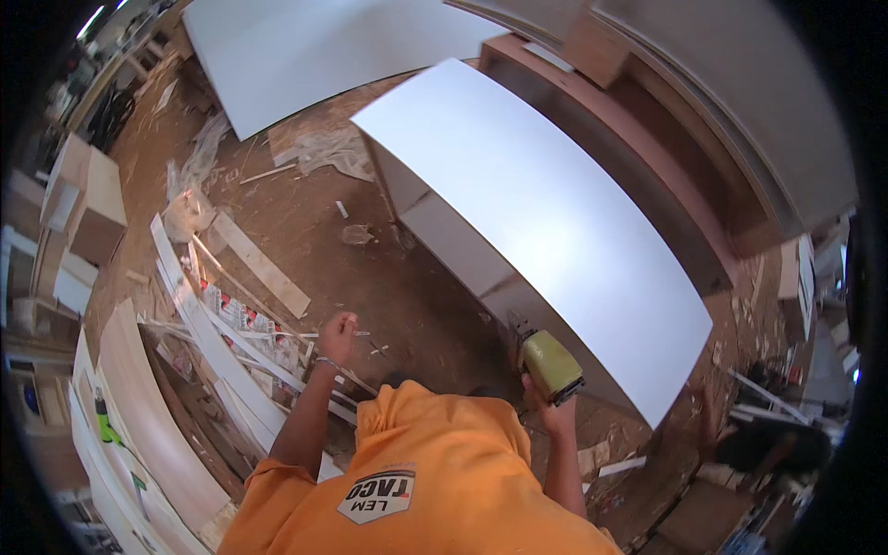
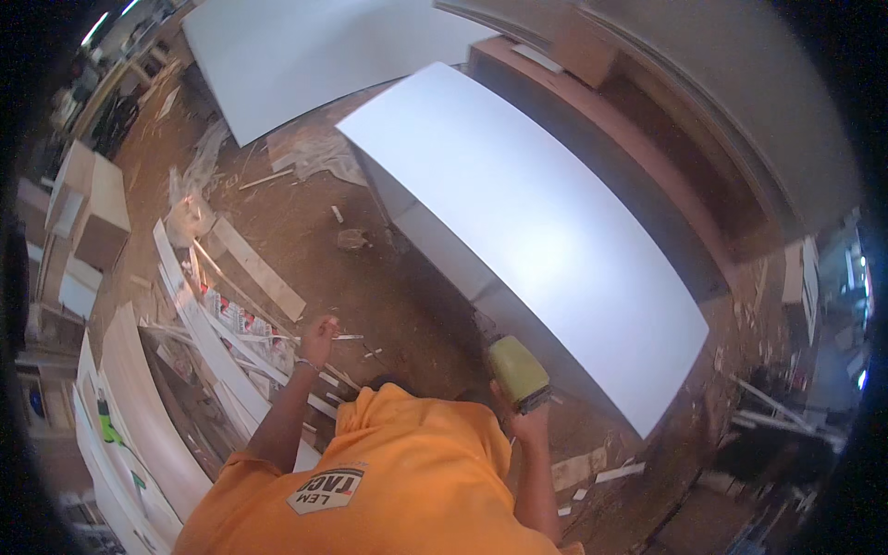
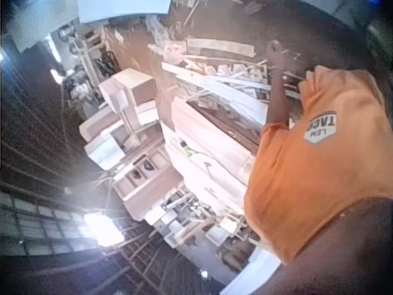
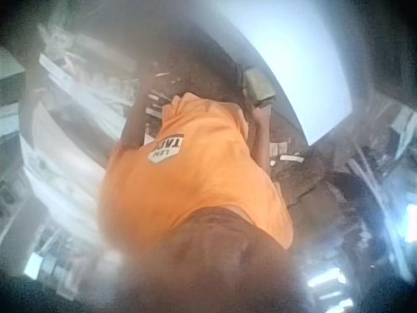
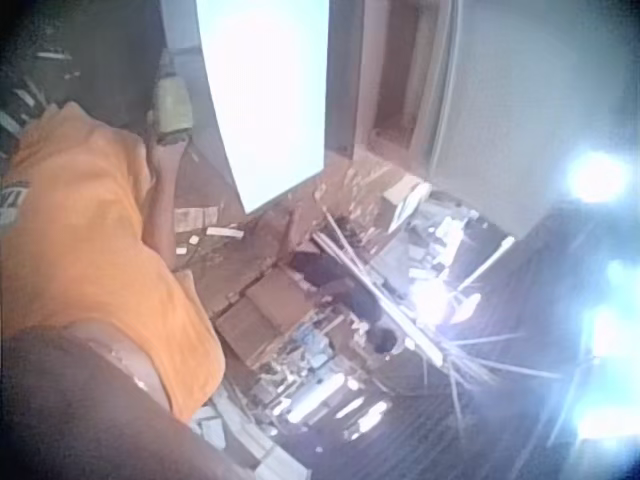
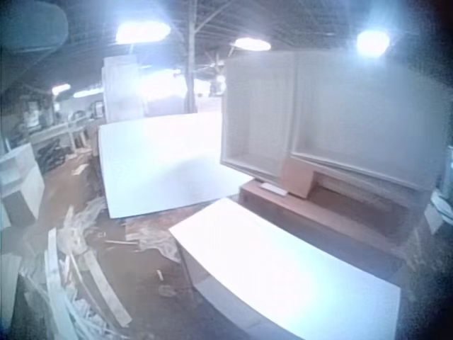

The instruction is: The person assembles a white wooden cabinet by attaching side panels to a base frame. They use a nail gun to secure the joints and a cordless drill to drive screws into pre-drilled holes. The person repeatedly switches between tools and positions the cabinet parts on the floor.

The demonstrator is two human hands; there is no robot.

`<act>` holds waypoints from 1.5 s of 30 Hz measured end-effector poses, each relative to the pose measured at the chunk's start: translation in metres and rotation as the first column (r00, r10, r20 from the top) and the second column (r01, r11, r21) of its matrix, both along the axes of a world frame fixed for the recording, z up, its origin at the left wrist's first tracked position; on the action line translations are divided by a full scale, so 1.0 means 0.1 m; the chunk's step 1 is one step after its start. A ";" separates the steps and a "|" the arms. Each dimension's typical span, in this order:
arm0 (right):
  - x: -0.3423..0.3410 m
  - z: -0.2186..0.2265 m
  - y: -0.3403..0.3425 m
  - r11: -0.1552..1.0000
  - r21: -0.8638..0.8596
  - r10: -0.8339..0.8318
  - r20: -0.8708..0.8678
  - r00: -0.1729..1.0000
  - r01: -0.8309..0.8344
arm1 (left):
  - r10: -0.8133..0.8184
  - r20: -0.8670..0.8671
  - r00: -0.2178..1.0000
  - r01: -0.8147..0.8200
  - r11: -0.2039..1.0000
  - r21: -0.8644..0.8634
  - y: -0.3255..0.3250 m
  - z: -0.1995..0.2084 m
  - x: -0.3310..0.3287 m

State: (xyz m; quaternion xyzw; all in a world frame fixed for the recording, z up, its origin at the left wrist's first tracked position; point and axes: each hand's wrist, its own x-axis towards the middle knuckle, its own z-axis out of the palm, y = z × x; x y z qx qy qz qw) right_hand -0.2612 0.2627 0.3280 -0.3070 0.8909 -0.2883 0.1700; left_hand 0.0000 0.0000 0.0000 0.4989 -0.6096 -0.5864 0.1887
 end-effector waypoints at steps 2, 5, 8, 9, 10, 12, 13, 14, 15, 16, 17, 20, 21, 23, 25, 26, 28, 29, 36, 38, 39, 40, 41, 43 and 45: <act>-0.16 0.05 -0.12 0.991 -0.008 0.135 -0.047 0.990 -0.136 | 0.163 -0.143 0.976 -0.133 0.972 0.194 0.10 0.12 0.04; 0.42 -0.14 -2.23 0.935 -0.302 -0.075 0.343 0.937 0.186 | 0.147 -0.110 0.983 -0.161 0.978 -0.131 -3.08 0.89 0.55; 0.46 0.30 -3.05 0.900 -0.258 -0.175 0.523 0.834 0.351 | 0.187 -0.265 0.946 -0.208 0.977 -0.052 -3.96 1.44 0.18; 0.38 0.32 -3.17 0.897 -0.246 -0.191 0.533 0.824 0.367 | 0.213 -0.308 0.927 -0.230 0.973 -0.019 -4.16 1.45 0.03; 0.25 0.29 -3.13 0.915 -0.227 -0.220 0.413 0.884 0.334 | 0.278 -0.316 0.907 -0.272 0.960 0.065 -4.20 1.33 -0.19; 0.14 0.45 -3.62 0.885 -0.279 -0.224 0.445 0.867 0.372 | 0.367 -0.340 0.866 -0.335 0.930 0.152 -4.59 1.40 -0.63; 0.02 0.55 -3.87 0.881 -0.283 -0.214 0.474 0.854 0.378 | 0.393 -0.321 0.862 -0.369 0.920 0.133 -4.74 1.36 -0.78; -0.10 0.59 -4.07 0.895 -0.253 -0.211 0.486 0.848 0.367 | 0.420 -0.302 0.856 -0.405 0.907 0.115 -4.87 1.32 -0.91; -0.22 0.63 -4.22 0.909 -0.220 -0.211 0.493 0.844 0.355 | 0.449 -0.284 0.847 -0.439 0.893 0.104 -4.98 1.26 -1.06; -0.33 0.66 -4.40 0.922 -0.183 -0.210 0.505 0.837 0.341 | 0.470 -0.197 0.860 -0.464 0.882 0.077 -5.08 1.22 -1.15; -0.45 0.70 -4.56 0.939 -0.135 -0.205 0.520 0.829 0.317 | 0.490 -0.184 0.852 -0.494 0.869 0.030 -5.15 1.17 -1.26; -0.66 0.70 -5.08 0.972 -0.054 -0.158 0.568 0.808 0.228 | 0.538 -0.138 0.832 -0.554 0.818 -0.154 -5.43 1.04 -1.54; -0.69 0.66 -5.23 0.978 -0.043 -0.148 0.537 0.830 0.203 | 0.542 -0.114 0.832 -0.553 0.801 -0.228 -5.48 1.05 -1.64; -0.76 0.57 -5.55 0.990 -0.006 -0.122 0.467 0.876 0.142 | 0.568 -0.113 0.816 -0.577 0.783 -0.232 -5.54 1.12 -1.79; -0.78 0.46 -5.79 0.990 0.016 -0.134 0.419 0.898 0.140 | 0.599 -0.168 0.783 -0.618 0.780 -0.101 -5.59 1.26 -1.92; -0.79 0.40 -5.91 0.990 0.028 -0.141 0.395 0.908 0.141 | 0.622 -0.191 0.759 -0.648 0.751 -0.128 -5.64 1.18 -1.96; -0.78 0.28 -6.06 0.991 0.060 -0.132 0.352 0.927 0.118 | 0.631 -0.206 0.748 -0.655 0.751 -0.080 -5.62 1.15 -1.93; -0.78 0.23 -6.14 0.991 0.078 -0.127 0.330 0.935 0.107 | 0.635 -0.212 0.742 -0.658 0.751 -0.054 -5.61 1.14 -1.92; -0.48 -0.04 -6.86 0.967 0.211 -0.161 0.077 0.984 0.141 | 0.587 -0.177 0.790 -0.598 0.801 -0.015 -5.61 1.16 -1.73; -0.43 -0.10 -7.13 0.959 0.282 -0.023 -0.041 0.999 0.033 | 0.552 -0.182 0.813 -0.575 0.812 -0.104 -5.61 1.14 -1.63; -0.39 -0.10 -7.26 0.951 0.310 0.041 -0.102 0.994 -0.007 | 0.567 -0.215 0.795 -0.591 0.803 -0.068 -5.60 1.08 -1.65; -0.39 -0.19 -7.34 0.950 0.312 0.067 -0.166 0.984 -0.013 | 0.584 -0.246 0.773 -0.609 0.793 -0.032 -5.57 1.03 -1.69; -0.41 -0.28 -7.39 0.950 0.313 0.097 -0.229 0.969 -0.021 | 0.603 -0.277 0.748 -0.627 0.779 0.004 -5.54 0.99 -1.72; -0.57 -0.50 -7.33 0.943 0.332 0.083 -0.268 0.960 0.011 | 0.589 -0.240 0.772 -0.598 0.800 0.041 -5.54 0.99 -1.74; -0.75 -0.69 -7.16 0.910 0.407 0.046 -0.287 0.957 0.078 | 0.587 -0.227 0.777 -0.592 0.804 0.055 -5.55 0.99 -1.76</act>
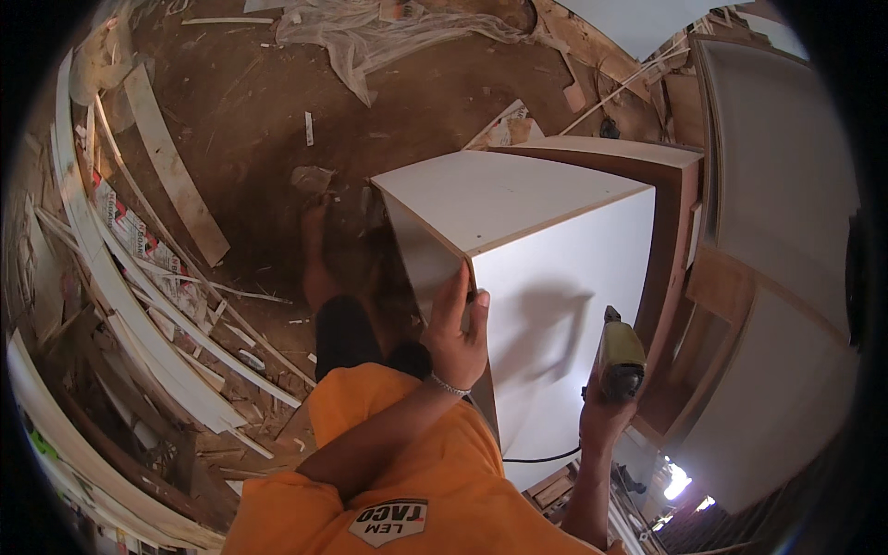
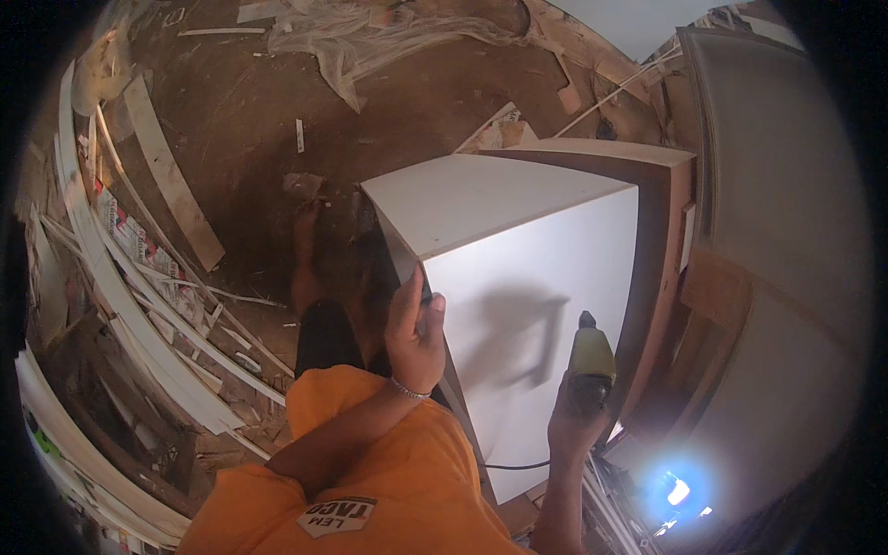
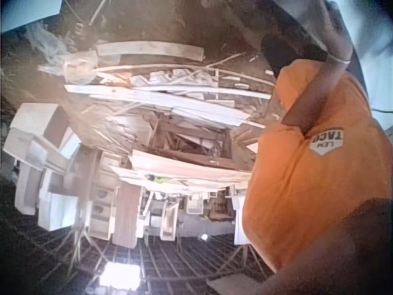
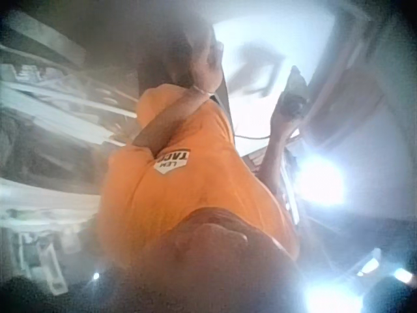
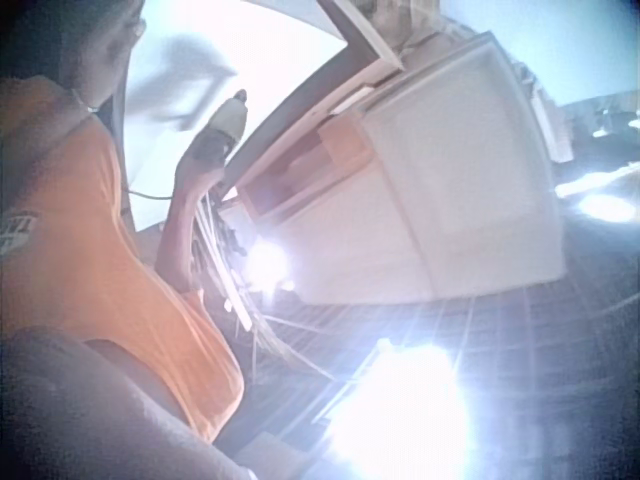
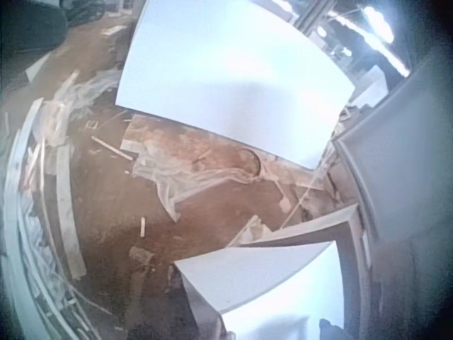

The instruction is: The person assembles a white wooden cabinet by attaching side panels to a base frame. They use a nail gun to secure the joints and a cordless drill to drive screws into pre-drilled holes. The person repeatedly switches between tools and positions the cabinet parts on the floor.

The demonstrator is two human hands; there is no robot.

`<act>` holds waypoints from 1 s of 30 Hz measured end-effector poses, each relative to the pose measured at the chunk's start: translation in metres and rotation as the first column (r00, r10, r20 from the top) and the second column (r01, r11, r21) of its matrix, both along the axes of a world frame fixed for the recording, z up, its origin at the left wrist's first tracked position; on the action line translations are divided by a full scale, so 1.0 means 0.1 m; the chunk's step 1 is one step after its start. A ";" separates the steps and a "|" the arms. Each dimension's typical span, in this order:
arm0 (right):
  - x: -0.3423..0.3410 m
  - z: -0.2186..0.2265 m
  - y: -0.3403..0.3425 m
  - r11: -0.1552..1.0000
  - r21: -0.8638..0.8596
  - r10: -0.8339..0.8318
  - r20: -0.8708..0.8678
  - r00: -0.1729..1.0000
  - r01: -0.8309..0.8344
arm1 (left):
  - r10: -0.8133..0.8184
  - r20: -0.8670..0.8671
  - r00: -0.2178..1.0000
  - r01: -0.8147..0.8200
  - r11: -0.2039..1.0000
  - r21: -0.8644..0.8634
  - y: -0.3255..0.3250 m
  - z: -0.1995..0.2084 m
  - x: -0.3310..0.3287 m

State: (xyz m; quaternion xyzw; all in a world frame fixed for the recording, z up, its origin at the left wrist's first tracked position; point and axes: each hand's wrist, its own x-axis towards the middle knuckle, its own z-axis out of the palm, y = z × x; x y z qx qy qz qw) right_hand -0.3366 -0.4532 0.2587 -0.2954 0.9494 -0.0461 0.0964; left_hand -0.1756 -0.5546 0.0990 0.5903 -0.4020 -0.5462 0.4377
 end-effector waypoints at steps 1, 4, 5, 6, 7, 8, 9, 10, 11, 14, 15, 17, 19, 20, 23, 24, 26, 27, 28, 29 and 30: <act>-0.03 -0.09 0.03 0.999 0.020 0.041 -0.062 0.997 -0.040 | -0.035 0.009 0.999 0.035 0.999 -0.022 -0.01 0.00 0.03; -0.10 -0.26 0.04 0.988 0.106 0.130 -0.218 0.967 -0.109 | -0.058 0.066 0.996 0.067 0.987 -0.145 -0.12 0.01 0.12; -0.11 -0.29 0.03 0.985 0.143 0.134 -0.253 0.958 -0.100 | -0.085 0.086 0.993 0.097 0.984 -0.149 -0.15 0.00 0.17; -0.13 -0.33 0.02 0.979 0.182 0.139 -0.288 0.947 -0.089 | -0.113 0.103 0.988 0.128 0.980 -0.150 -0.18 -0.02 0.22; -0.15 -0.37 0.05 0.973 0.206 0.160 -0.304 0.939 -0.099 | -0.141 0.120 0.983 0.159 0.976 -0.150 -0.22 -0.02 0.24; -0.17 -0.40 0.10 0.967 0.230 0.181 -0.319 0.930 -0.109 | -0.112 0.049 0.993 0.117 0.987 -0.107 -0.24 0.02 0.22; -0.17 -0.42 0.16 0.959 0.257 0.205 -0.331 0.921 -0.121 | -0.076 -0.020 0.997 0.075 0.996 -0.056 -0.26 0.10 0.20; -0.18 -0.46 0.22 0.958 0.249 0.225 -0.325 0.919 -0.146 | -0.038 -0.089 0.995 0.038 0.999 -0.002 -0.26 0.14 0.15; -0.17 -0.49 0.27 0.956 0.240 0.243 -0.318 0.916 -0.170 | 0.020 -0.132 0.991 -0.013 0.998 0.056 -0.24 0.16 0.08; -0.04 -0.56 0.20 0.963 0.172 0.255 -0.324 0.911 -0.208 | 0.142 -0.208 0.968 -0.109 0.981 0.161 -0.18 0.14 -0.06; 0.00 -0.57 0.17 0.965 0.147 0.253 -0.330 0.910 -0.216 | 0.138 -0.211 0.968 -0.107 0.982 0.154 -0.16 0.12 -0.06; 0.01 -0.57 0.24 0.964 0.124 0.263 -0.322 0.910 -0.235 | 0.115 -0.177 0.977 -0.094 0.988 0.121 -0.13 0.09 -0.05; -0.03 -0.56 0.32 0.958 0.114 0.284 -0.304 0.909 -0.262 | 0.083 -0.097 0.992 -0.076 0.995 0.069 -0.12 0.08 -0.05; -0.06 -0.55 0.35 0.954 0.116 0.298 -0.291 0.909 -0.276 | 0.092 -0.096 0.991 -0.083 0.993 0.088 -0.11 0.09 -0.05; 0.00 -0.52 0.23 0.955 0.059 0.295 -0.255 0.921 -0.290 | 0.113 -0.080 0.990 -0.106 0.990 0.089 -0.14 0.11 -0.06; 0.07 -0.48 0.16 0.958 0.033 0.285 -0.242 0.927 -0.286 | 0.117 -0.068 0.991 -0.113 0.992 0.060 -0.14 0.12 -0.06; 0.24 -0.40 -0.08 0.917 0.078 0.396 -0.280 0.874 -0.391 | 0.096 -0.055 0.994 -0.095 0.995 0.017 -0.13 0.09 -0.05; 0.28 -0.35 -0.17 0.891 0.101 0.453 -0.298 0.841 -0.444 | 0.076 -0.057 0.995 -0.076 0.997 0.000 -0.15 0.07 -0.01; 0.29 -0.31 -0.18 0.929 0.019 0.366 -0.203 0.908 -0.370 | 0.055 -0.059 0.997 -0.056 0.998 -0.017 -0.17 0.04 0.03; 0.29 -0.27 -0.18 0.958 -0.053 0.277 -0.098 0.956 -0.283 | 0.029 -0.098 0.995 -0.027 0.999 0.024 -0.20 0.01 0.07; 0.28 -0.22 -0.19 0.949 -0.035 0.311 -0.082 0.947 -0.315 | -0.001 -0.141 0.990 0.009 0.998 0.059 -0.30 0.00 0.12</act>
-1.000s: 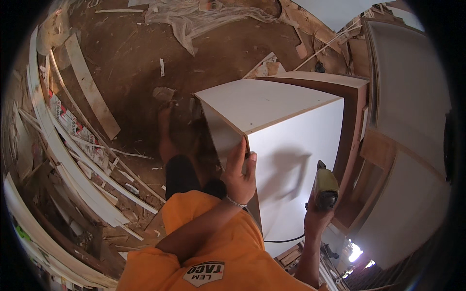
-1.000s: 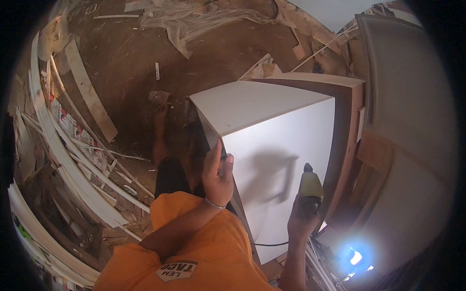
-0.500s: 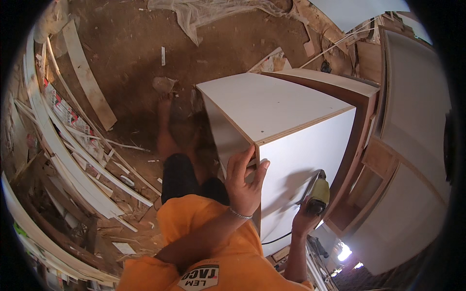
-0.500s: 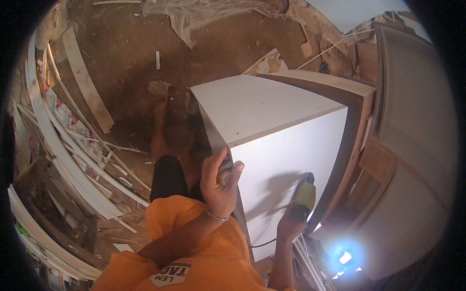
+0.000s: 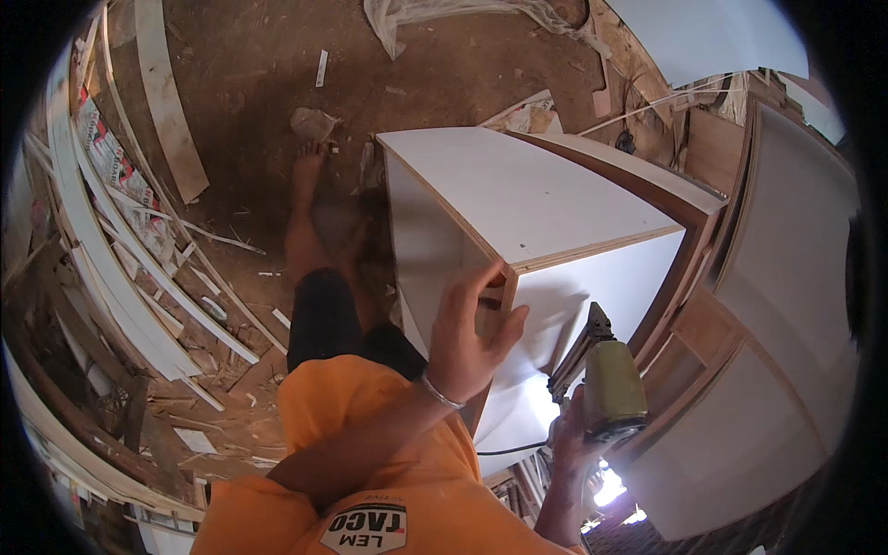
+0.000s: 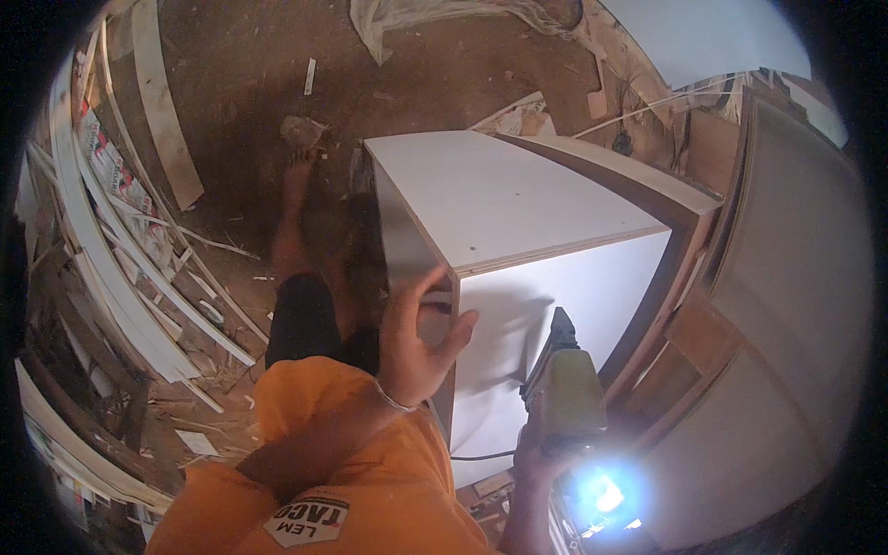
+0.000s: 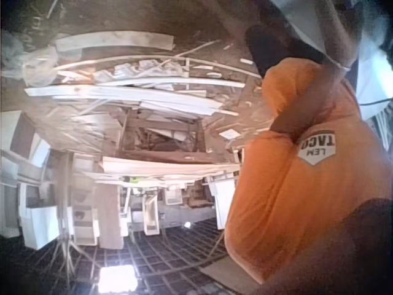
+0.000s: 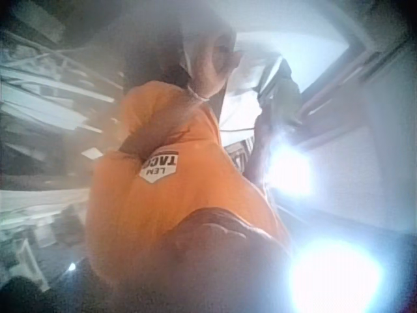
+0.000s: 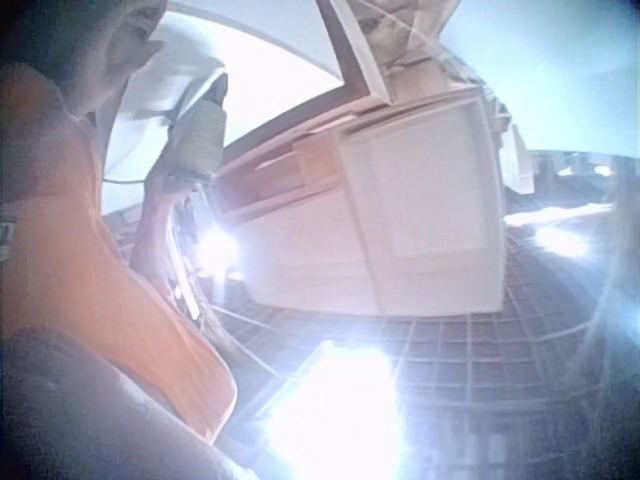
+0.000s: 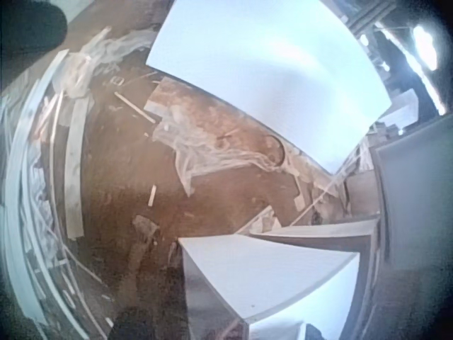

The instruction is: The person assembles a white wooden cabinet by attaching side panels to a base frame. They use a nail gun to secure the joints and a cordless drill to drive screws into pre-drilled holes. The person repeatedly switches between tools and positions the cabinet parts on the floor.

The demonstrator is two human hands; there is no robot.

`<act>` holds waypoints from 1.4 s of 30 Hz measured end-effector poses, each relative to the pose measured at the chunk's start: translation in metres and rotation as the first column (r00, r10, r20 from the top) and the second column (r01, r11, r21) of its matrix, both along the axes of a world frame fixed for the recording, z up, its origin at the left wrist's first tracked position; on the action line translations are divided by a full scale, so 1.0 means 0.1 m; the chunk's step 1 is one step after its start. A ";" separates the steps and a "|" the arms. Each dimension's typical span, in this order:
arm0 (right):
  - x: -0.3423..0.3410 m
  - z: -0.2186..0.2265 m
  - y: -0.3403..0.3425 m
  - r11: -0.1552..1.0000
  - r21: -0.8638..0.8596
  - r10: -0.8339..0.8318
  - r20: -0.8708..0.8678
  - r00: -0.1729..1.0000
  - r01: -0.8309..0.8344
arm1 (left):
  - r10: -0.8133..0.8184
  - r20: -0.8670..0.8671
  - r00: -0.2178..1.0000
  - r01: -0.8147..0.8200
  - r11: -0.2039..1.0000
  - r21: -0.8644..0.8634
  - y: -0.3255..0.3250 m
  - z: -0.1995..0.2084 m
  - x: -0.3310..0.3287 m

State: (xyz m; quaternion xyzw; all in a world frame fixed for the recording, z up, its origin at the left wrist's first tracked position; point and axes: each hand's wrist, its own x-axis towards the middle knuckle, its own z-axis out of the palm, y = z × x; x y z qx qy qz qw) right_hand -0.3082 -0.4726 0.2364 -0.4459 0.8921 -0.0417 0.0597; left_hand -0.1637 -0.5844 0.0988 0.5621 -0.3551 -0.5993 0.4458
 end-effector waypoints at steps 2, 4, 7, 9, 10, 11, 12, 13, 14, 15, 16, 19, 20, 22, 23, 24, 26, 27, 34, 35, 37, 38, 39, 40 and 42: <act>-0.04 0.09 -0.08 0.976 0.109 0.199 -0.074 0.977 -0.190 | -0.143 -0.037 0.989 0.143 0.990 -0.009 -0.13 -0.05 0.14; -0.05 0.13 -0.13 0.903 0.238 0.399 -0.154 0.904 -0.358 | -0.344 -0.008 0.939 0.342 0.935 -0.096 -0.24 -0.15 0.28; -0.06 0.15 -0.09 0.940 0.211 0.301 -0.135 0.944 -0.269 | -0.356 -0.061 0.933 0.346 0.929 -0.131 -0.25 -0.21 0.33; 0.01 0.14 -0.09 0.997 0.078 -0.005 -0.025 1.000 0.007 | -0.395 -0.004 0.919 0.391 0.911 -0.133 -0.24 -0.20 0.37; 0.09 0.14 -0.15 0.991 0.022 -0.134 0.038 0.990 0.134 | -0.416 0.026 0.909 0.416 0.900 -0.132 -0.24 -0.20 0.39; 0.39 0.14 -0.39 0.973 -0.012 -0.227 0.113 0.967 0.229 | -0.438 0.025 0.898 0.436 0.884 -0.170 -0.23 -0.23 0.39; 0.47 0.17 -0.48 0.964 -0.014 -0.260 0.171 0.950 0.266 | -0.449 0.012 0.894 0.441 0.873 -0.206 -0.27 -0.26 0.40; 0.55 0.20 -0.56 0.952 -0.015 -0.296 0.227 0.928 0.307 | -0.461 0.000 0.887 0.447 0.861 -0.243 -0.32 -0.30 0.42; 0.52 0.24 -0.55 0.953 0.005 -0.293 0.277 0.915 0.303 | -0.515 0.029 0.856 0.501 0.816 -0.289 -0.37 -0.36 0.50; 0.53 0.26 -0.55 0.947 0.002 -0.307 0.303 0.902 0.321 | -0.566 0.058 0.822 0.550 0.765 -0.335 -0.46 -0.41 0.63; 0.55 0.28 -0.54 0.944 -0.002 -0.312 0.332 0.890 0.331 | -0.608 0.093 0.788 0.593 0.711 -0.378 -0.55 -0.46 0.68; 0.60 0.23 -0.56 0.921 -0.036 -0.350 0.360 0.865 0.387 | -0.465 0.321 0.825 0.564 0.638 -0.525 -0.70 -0.55 0.63; 0.54 0.22 -0.50 0.926 -0.029 -0.342 0.365 0.866 0.377 | -0.449 0.294 0.844 0.531 0.618 -0.579 -0.73 -0.60 0.59; 0.55 0.22 -0.47 0.932 -0.026 -0.328 0.363 0.872 0.362 | -0.423 0.239 0.874 0.461 0.565 -0.684 -0.73 -0.71 0.49; 0.59 0.23 -0.50 0.935 -0.027 -0.321 0.355 0.878 0.353 | -0.433 0.237 0.870 0.468 0.571 -0.674 -0.68 -0.73 0.48; 0.59 0.24 -0.48 0.936 -0.023 -0.320 0.358 0.877 0.351 | -0.447 0.229 0.865 0.474 0.577 -0.665 -0.63 -0.73 0.47; 0.50 0.25 -0.39 0.938 -0.020 -0.312 0.382 0.870 0.345 | -0.461 0.218 0.860 0.479 0.584 -0.656 -0.58 -0.77 0.45; 0.48 0.25 -0.33 0.943 -0.014 -0.301 0.387 0.872 0.332 | -0.461 0.217 0.861 0.479 0.587 -0.653 -0.55 -0.77 0.45; 0.72 0.27 -0.44 0.950 -0.004 -0.285 0.391 0.875 0.312 | -0.466 0.221 0.857 0.469 0.525 -0.710 -0.56 -0.79 0.48; 0.69 0.30 -0.44 0.949 0.028 -0.301 0.381 0.874 0.314 | -0.473 0.226 0.852 0.476 0.519 -0.710 -0.57 -0.80 0.49; 0.74 0.34 -0.45 0.960 0.051 -0.276 0.366 0.889 0.277 | -0.485 0.237 0.842 0.490 0.504 -0.711 -0.56 -0.81 0.52; 0.76 0.35 -0.47 0.964 0.058 -0.262 0.369 0.892 0.259 | -0.489 0.226 0.842 0.487 0.512 -0.707 -0.55 -0.80 0.53; 0.78 0.35 -0.49 0.965 0.061 -0.259 0.370 0.892 0.255 | -0.495 0.217 0.842 0.486 0.518 -0.704 -0.56 -0.80 0.53; 0.80 0.35 -0.52 0.964 0.073 -0.264 0.373 0.889 0.255 | -0.499 0.208 0.841 0.484 0.524 -0.701 -0.56 -0.79 0.53; 0.85 0.37 -0.56 0.962 0.092 -0.274 0.377 0.885 0.258 | -0.512 0.201 0.835 0.488 0.523 -0.699 -0.57 -0.82 0.52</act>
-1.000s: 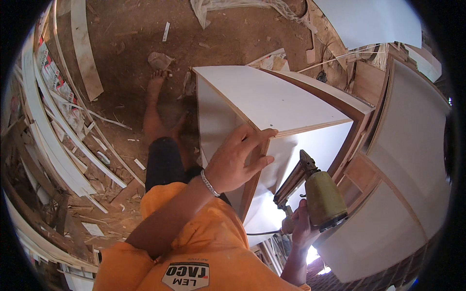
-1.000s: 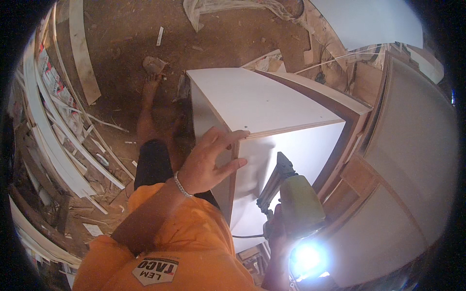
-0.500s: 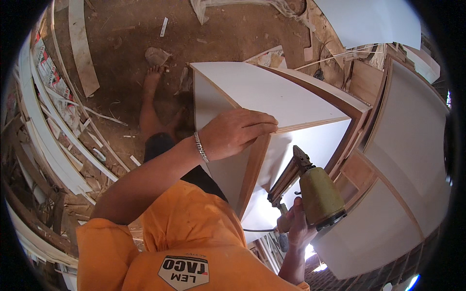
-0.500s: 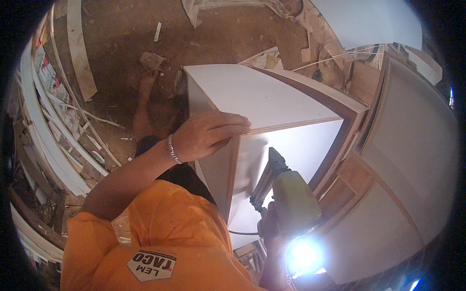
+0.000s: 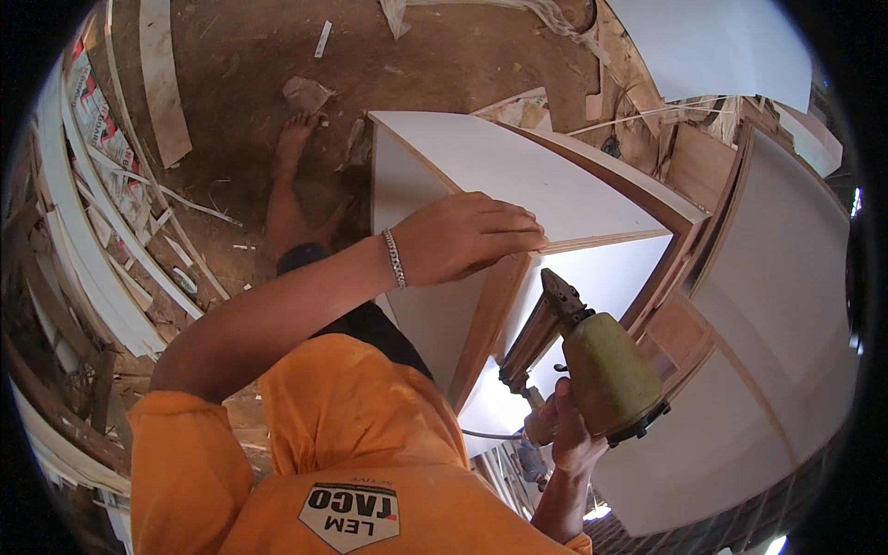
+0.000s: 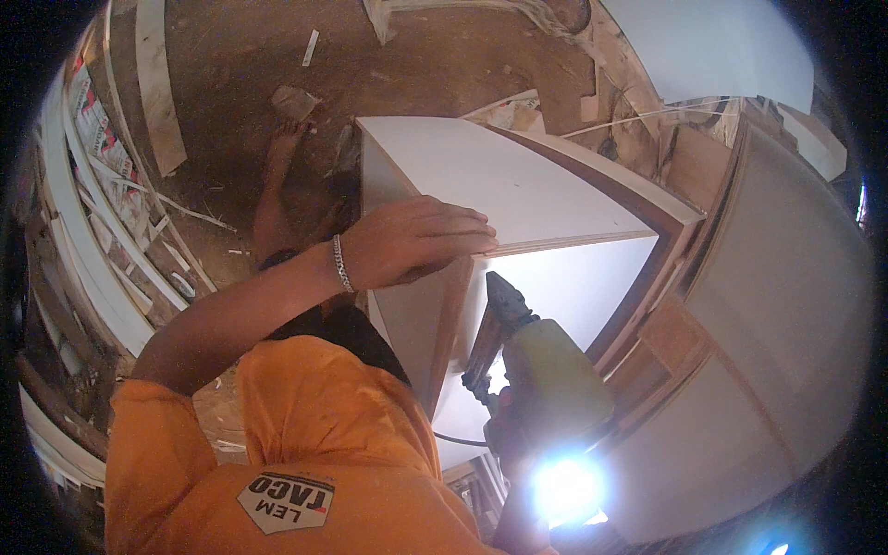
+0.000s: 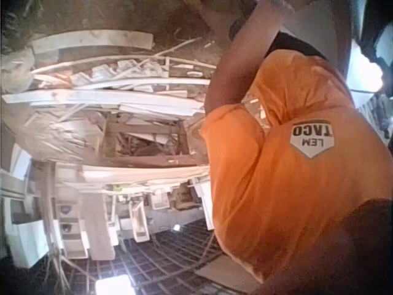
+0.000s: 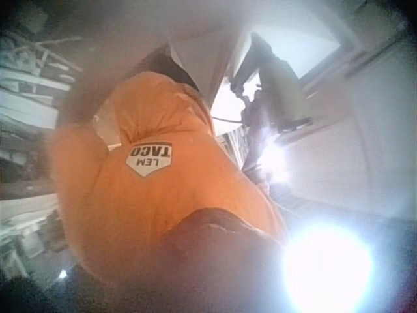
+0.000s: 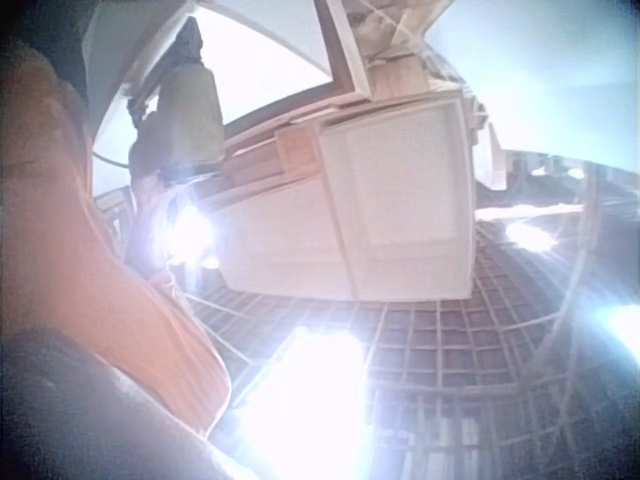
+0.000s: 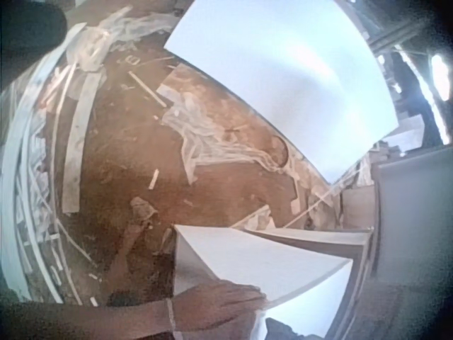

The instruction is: The person assembles a white wooden cabinet by attaching side panels to a base frame. They use a nail gun to secure the joints and a cordless drill to drive screws into pre-drilled holes. The person repeatedly switches between tools and positions the cabinet parts on the floor.

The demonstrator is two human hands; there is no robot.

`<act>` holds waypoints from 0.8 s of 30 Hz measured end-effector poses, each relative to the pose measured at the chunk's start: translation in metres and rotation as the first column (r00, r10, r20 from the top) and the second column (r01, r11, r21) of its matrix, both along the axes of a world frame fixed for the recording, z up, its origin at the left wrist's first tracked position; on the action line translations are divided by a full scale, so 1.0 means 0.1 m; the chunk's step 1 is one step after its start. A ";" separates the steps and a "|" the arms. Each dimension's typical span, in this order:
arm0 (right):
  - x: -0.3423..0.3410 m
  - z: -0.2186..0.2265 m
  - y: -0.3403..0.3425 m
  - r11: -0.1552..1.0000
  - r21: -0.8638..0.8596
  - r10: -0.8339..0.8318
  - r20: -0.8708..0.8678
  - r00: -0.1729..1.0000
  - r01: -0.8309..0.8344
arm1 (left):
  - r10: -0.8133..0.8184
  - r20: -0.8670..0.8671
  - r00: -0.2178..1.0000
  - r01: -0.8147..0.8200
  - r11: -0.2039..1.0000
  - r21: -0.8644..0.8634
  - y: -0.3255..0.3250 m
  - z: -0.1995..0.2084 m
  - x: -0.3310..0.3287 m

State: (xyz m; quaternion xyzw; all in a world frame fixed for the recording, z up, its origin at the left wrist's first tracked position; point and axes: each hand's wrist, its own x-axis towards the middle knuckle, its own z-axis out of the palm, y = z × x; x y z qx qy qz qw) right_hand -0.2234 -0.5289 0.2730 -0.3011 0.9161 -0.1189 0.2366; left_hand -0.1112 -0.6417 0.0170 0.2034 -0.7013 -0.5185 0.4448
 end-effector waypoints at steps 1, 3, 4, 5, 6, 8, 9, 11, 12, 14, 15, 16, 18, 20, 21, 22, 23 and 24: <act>0.01 -0.01 -0.03 1.000 0.011 0.005 0.006 1.000 -0.005 | -0.005 -0.002 1.000 0.005 1.000 0.006 0.00 -0.01 0.00; 0.03 0.00 -0.07 0.999 0.029 0.018 0.013 1.000 -0.019 | -0.018 -0.013 1.000 0.018 1.000 0.004 0.00 -0.02 0.01; 0.02 0.02 -0.08 0.998 0.051 0.030 0.023 0.999 -0.031 | -0.026 -0.020 0.999 0.026 1.000 0.001 -0.01 -0.02 0.01; 0.00 0.02 -0.10 0.997 0.071 0.041 0.034 0.999 -0.044 | -0.011 -0.021 1.000 0.011 1.000 -0.001 -0.01 -0.02 0.01; 0.04 0.02 -0.12 0.997 0.063 0.040 0.045 0.998 -0.043 | 0.005 -0.022 1.000 -0.005 1.000 -0.005 0.01 -0.02 0.00; 0.19 0.00 -0.22 0.999 0.022 0.026 0.066 0.997 -0.027 | 0.014 -0.016 1.000 -0.015 1.000 -0.006 0.05 -0.02 0.01; 0.26 -0.02 -0.27 1.000 -0.015 0.008 0.073 0.997 -0.007 | 0.004 -0.014 1.000 -0.005 1.000 -0.008 0.04 -0.02 0.01; 0.26 -0.02 -0.29 1.000 0.001 0.025 0.079 0.997 -0.025 | -0.008 -0.006 1.000 0.008 1.000 -0.020 0.02 -0.02 0.00; 0.27 0.00 -0.30 0.999 0.012 0.038 0.083 0.996 -0.039 | -0.003 -0.002 1.000 0.003 1.000 -0.028 0.01 -0.02 0.01; 0.21 0.04 -0.25 0.997 0.079 0.014 0.048 0.999 -0.018 | 0.003 -0.007 1.000 -0.003 0.999 -0.038 0.00 -0.01 0.02; 0.19 0.06 -0.21 0.994 0.111 -0.002 0.033 0.999 -0.002 | 0.001 -0.015 1.000 -0.001 0.999 -0.042 0.01 -0.02 0.02; 0.20 0.06 -0.18 0.994 0.106 -0.016 0.024 1.000 0.013 | -0.001 -0.023 1.000 0.000 0.999 -0.045 0.02 -0.02 0.02; 0.22 0.06 -0.15 0.995 0.098 -0.036 0.015 0.999 0.034 | 0.023 -0.005 1.000 -0.024 0.998 -0.059 0.03 -0.01 0.02; 0.21 0.05 -0.14 0.995 0.093 -0.044 0.023 0.999 0.042 | 0.015 0.003 1.000 -0.015 0.998 -0.056 0.02 0.00 0.03; 0.26 0.06 -0.13 0.995 0.092 -0.040 0.014 0.999 0.038 | -0.010 -0.001 1.000 0.010 0.999 -0.044 0.02 -0.01 0.05; 0.27 0.05 -0.15 0.995 0.091 -0.034 0.007 0.999 0.033 | -0.035 -0.006 0.999 0.035 0.999 -0.031 0.03 -0.01 0.06; 0.35 0.05 -0.18 0.996 0.090 -0.019 -0.014 1.000 0.021 | -0.042 -0.016 0.999 0.042 0.999 -0.032 0.03 -0.02 0.08; 0.35 0.06 -0.20 0.995 0.100 -0.020 -0.006 1.000 0.021 | -0.042 -0.022 0.999 0.041 0.999 -0.036 0.01 -0.02 0.08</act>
